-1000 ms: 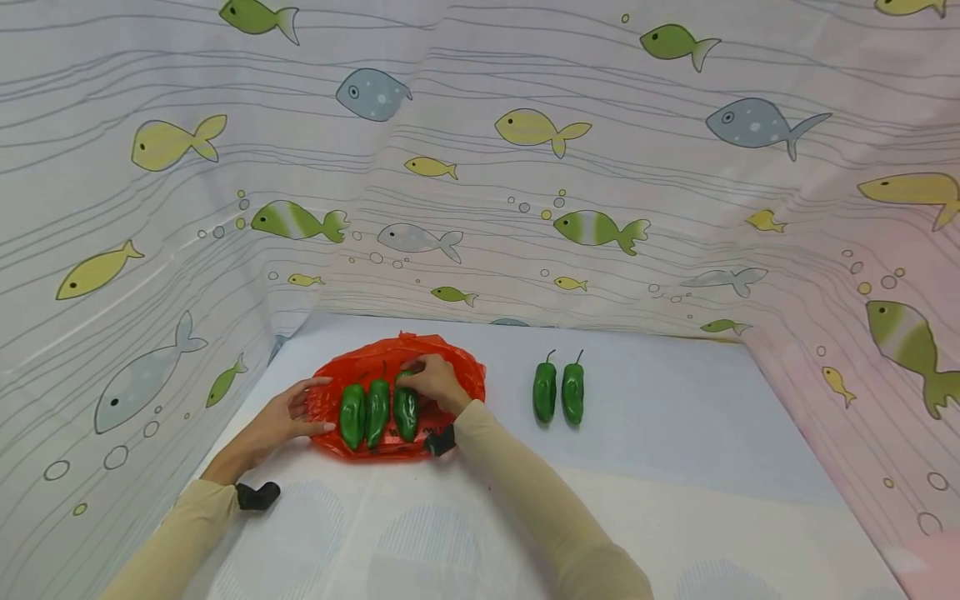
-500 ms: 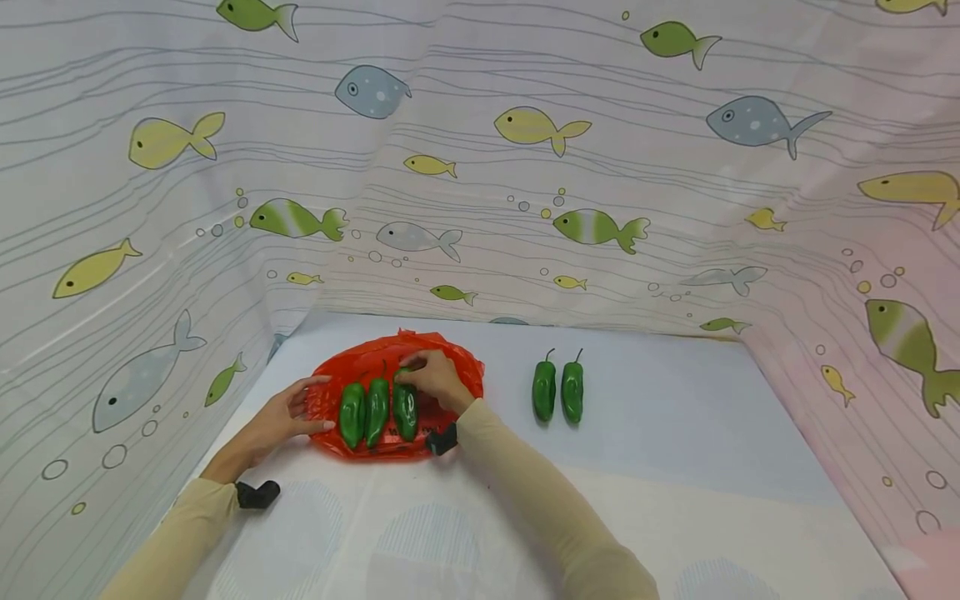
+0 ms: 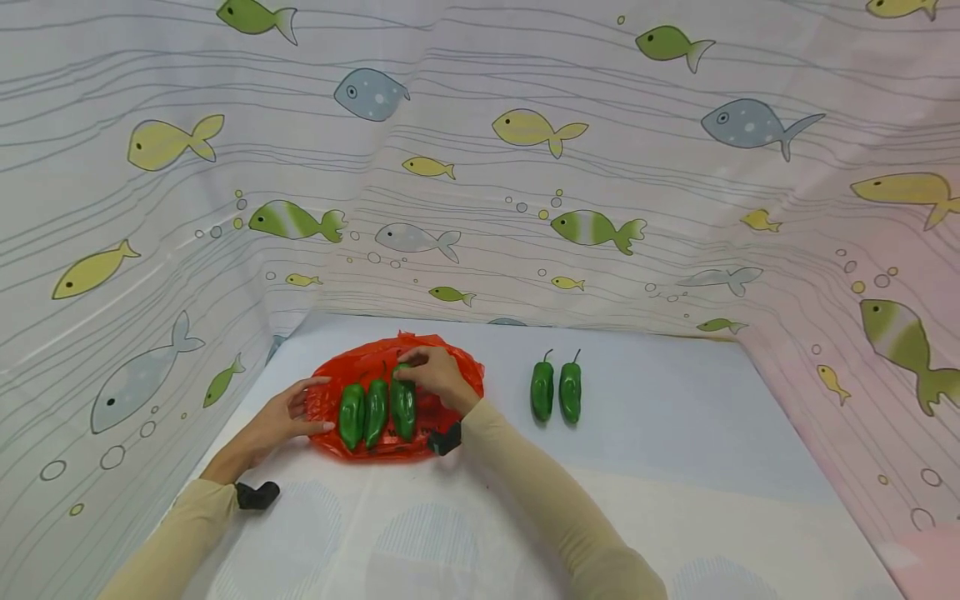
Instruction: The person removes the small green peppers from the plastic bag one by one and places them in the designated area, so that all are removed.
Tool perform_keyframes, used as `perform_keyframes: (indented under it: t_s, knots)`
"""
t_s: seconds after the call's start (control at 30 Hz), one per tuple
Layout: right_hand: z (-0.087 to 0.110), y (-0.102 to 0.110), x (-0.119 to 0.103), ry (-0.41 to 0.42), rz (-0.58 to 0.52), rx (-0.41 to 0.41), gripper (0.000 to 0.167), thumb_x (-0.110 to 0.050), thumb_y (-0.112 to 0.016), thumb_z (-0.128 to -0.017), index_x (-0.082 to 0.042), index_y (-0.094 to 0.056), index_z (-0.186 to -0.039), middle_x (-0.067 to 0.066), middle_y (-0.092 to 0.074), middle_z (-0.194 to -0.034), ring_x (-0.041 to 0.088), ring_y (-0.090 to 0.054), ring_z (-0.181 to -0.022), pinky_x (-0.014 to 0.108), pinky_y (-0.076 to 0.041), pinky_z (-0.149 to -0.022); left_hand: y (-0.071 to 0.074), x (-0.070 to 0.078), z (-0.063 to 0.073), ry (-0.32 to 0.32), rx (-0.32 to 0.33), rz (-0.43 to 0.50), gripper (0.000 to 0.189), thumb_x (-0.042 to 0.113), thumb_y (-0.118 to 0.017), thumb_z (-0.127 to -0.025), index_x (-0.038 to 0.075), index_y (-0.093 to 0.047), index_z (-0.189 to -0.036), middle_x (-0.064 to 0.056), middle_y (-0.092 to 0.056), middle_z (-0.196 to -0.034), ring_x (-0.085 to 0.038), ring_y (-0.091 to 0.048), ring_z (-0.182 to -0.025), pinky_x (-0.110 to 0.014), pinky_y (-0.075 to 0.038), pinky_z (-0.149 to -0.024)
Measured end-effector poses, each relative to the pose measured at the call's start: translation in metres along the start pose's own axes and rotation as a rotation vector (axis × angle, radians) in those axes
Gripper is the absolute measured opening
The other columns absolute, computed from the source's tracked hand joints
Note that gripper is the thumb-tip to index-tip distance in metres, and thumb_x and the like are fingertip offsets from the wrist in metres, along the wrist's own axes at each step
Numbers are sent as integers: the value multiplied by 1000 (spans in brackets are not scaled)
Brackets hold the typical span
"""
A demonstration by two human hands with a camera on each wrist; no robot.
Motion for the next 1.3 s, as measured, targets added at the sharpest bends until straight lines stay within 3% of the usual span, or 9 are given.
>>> perform_keyframes:
  t_s: [0.23, 0.6, 0.93, 1.3]
  knots:
    - [5, 2, -1, 2, -2, -22, 32, -21, -80, -92, -8, -72, -120, 4, -69, -111, 20, -69, -88, 52, -59, -85, 0, 1, 1, 0, -4, 4, 85, 14, -87, -84, 14, -40, -155, -21, -43, -154, -41, -50, -133, -28, -51, -97]
    - [20, 6, -10, 1, -19, -41, 29, -18, -80, -91, -10, -74, -119, 3, -70, -113, 19, -71, -87, 49, -60, -80, 0, 0, 2, 5, -3, -2, 87, 16, -87, -84, 14, -38, -156, -20, -40, -156, -41, -48, -135, -37, -49, -104]
    - [25, 10, -11, 1, 1, -41, 25, -22, -84, -88, -18, -77, -112, 1, -71, -113, 21, -70, -91, 50, -60, -82, 0, 0, 1, -13, -5, 19, 86, 13, -87, -83, 12, -40, -155, -21, -42, -155, -42, -48, -135, -30, -49, -101]
    - [35, 20, -23, 14, -20, -51, 27, -21, -82, -90, -15, -75, -116, 4, -71, -115, 22, -72, -90, 48, -61, -81, 0, 0, 2, -12, -3, 26, 85, 12, -86, -84, 13, -39, -155, -21, -40, -156, -42, -47, -136, -26, -50, -98]
Point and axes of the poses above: each hand's wrist, its own z-axis away from the middle knuckle, its own y-axis out of the back of the hand, x = y × z, the point moved 3 cm from there along -z, towards the middle knuckle
